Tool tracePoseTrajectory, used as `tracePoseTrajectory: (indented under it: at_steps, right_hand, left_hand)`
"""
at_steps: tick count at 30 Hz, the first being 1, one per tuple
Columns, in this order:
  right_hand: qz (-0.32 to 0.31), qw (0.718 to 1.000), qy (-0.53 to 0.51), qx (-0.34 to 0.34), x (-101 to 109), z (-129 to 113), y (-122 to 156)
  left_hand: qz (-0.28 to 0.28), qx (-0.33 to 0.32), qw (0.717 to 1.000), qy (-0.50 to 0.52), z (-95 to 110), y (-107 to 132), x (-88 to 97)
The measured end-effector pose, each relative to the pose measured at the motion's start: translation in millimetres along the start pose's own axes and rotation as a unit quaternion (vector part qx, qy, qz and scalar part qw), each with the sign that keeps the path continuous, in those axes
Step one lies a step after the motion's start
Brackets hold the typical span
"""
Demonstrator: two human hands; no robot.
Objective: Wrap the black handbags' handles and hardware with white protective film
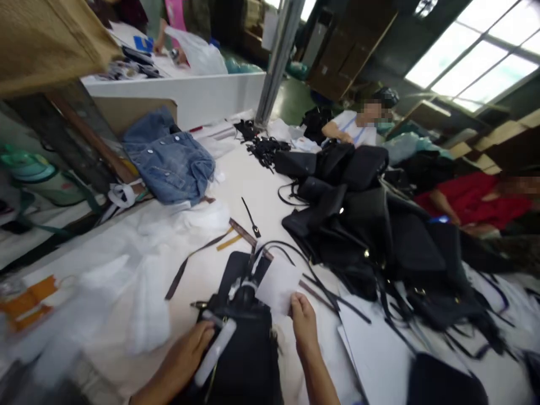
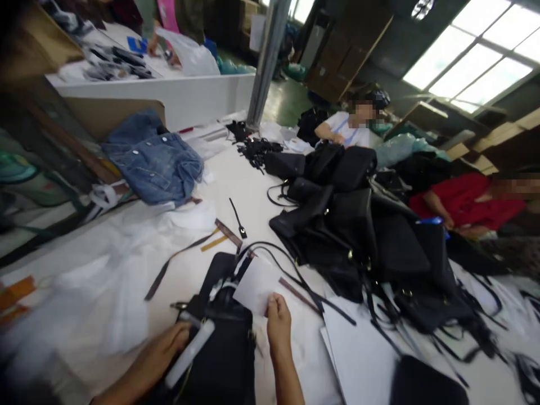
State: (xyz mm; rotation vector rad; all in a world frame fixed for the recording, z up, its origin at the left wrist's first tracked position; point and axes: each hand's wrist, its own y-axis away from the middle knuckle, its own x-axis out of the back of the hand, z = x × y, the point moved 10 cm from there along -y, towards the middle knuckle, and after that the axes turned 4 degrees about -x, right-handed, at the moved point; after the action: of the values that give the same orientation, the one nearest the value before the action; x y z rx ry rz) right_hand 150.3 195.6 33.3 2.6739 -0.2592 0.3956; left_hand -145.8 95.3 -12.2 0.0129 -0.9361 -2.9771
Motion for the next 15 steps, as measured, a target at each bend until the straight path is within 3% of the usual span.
tracePoseTrajectory:
  at_steps: [2,4,6,8,10,12,15]
  right_hand:
    - [0.002,0.998,-0.042,-0.042,17,20,49]
    - [-0.021,0.996,-0.065,-0.048,19,24,88]
    - [-0.065,0.994,-0.080,-0.031,9,16,119]
    - [-0.108,0.991,-0.080,0.000,-3,7,140]
    - [-0.138,0.989,-0.056,0.019,-8,8,152]
    - [-0.121,0.992,-0.008,0.017,2,21,152]
    - [-0.010,0.991,0.128,0.025,34,43,139]
  left_hand:
    - [0.025,-0.096,0.993,-0.061,34,11,4.6]
    - [-0.020,-0.114,0.993,-0.010,61,18,-14.9]
    - [-0.132,-0.066,0.984,0.096,77,30,-55.7]
    - [-0.256,0.006,0.951,0.176,83,54,-100.5]
    - [-0.322,0.051,0.924,0.199,78,77,-126.3]
    - [-0.305,0.056,0.929,0.201,65,86,-126.5]
    - [-0.214,0.075,0.951,0.209,33,88,-102.5]
